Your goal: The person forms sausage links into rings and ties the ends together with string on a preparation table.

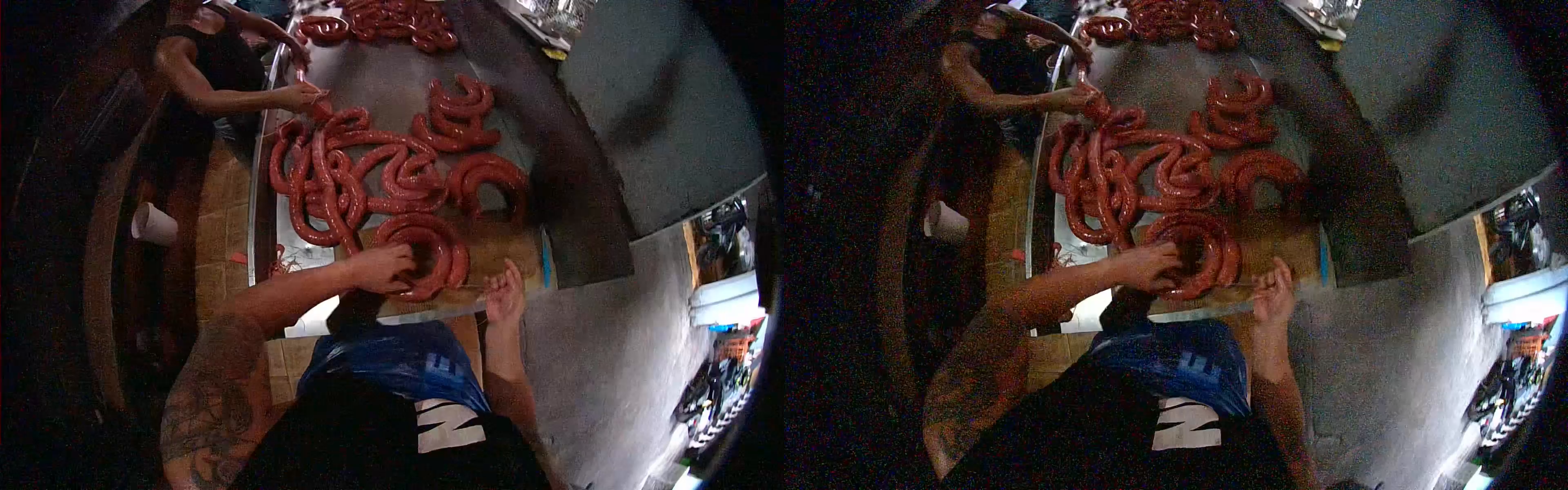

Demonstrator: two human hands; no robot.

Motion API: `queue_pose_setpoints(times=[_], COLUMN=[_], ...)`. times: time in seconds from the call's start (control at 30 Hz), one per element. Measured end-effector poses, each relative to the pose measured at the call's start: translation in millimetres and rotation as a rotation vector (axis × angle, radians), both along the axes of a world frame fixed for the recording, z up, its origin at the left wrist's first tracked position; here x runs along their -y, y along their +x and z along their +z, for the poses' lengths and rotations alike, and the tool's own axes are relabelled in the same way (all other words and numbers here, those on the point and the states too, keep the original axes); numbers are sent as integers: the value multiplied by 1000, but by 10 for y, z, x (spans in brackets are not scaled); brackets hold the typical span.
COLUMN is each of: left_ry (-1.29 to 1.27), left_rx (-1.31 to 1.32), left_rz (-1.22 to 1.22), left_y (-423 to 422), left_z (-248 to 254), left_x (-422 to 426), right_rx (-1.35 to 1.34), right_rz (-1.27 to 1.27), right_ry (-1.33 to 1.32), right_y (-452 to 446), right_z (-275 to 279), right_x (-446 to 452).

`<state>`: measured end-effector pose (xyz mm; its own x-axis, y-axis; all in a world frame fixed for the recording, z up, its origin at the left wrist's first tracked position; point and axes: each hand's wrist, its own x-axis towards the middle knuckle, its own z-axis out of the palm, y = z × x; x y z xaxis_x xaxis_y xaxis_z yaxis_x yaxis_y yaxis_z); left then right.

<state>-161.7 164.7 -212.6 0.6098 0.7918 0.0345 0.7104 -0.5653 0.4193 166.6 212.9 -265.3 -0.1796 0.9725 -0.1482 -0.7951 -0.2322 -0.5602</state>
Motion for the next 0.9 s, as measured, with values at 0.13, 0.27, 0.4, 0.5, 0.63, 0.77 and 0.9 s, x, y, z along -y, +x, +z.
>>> queue_pose_setpoints(times=[0.13, 0.27, 0.4, 0.5, 0.63, 0.77, 0.9], left_ry=[171, -81, -355, -404, -890, -1019, -559], left_rx=[-581, -992, -1040, -733, -667, -267, 651], left_rz=[100, 180, -18, -33, 199, 353, 787], left_y=[-1304, -1265, -798, 105, 401, -144, -1407], left_z=[-300, -214, -31, 1172, 1453, 1936, 1211], left_x=[-112, -281, -217, 53, 236, -65, -601], right_rx=[117, 84, 117, 191, 248, 452, 473], right_rz=[149, 212, 100, 193, 240, 356, 738], right_ry=[-102, -132, -223, -52, -126, -245, 82], right_y=[437, 621, 889, 1192, 1314, 1075, 530], right_z=[-176, -252, -111, -87, -213, -331, -2], right_x=[-193, -256, -453, -594, -539, -173, 26])
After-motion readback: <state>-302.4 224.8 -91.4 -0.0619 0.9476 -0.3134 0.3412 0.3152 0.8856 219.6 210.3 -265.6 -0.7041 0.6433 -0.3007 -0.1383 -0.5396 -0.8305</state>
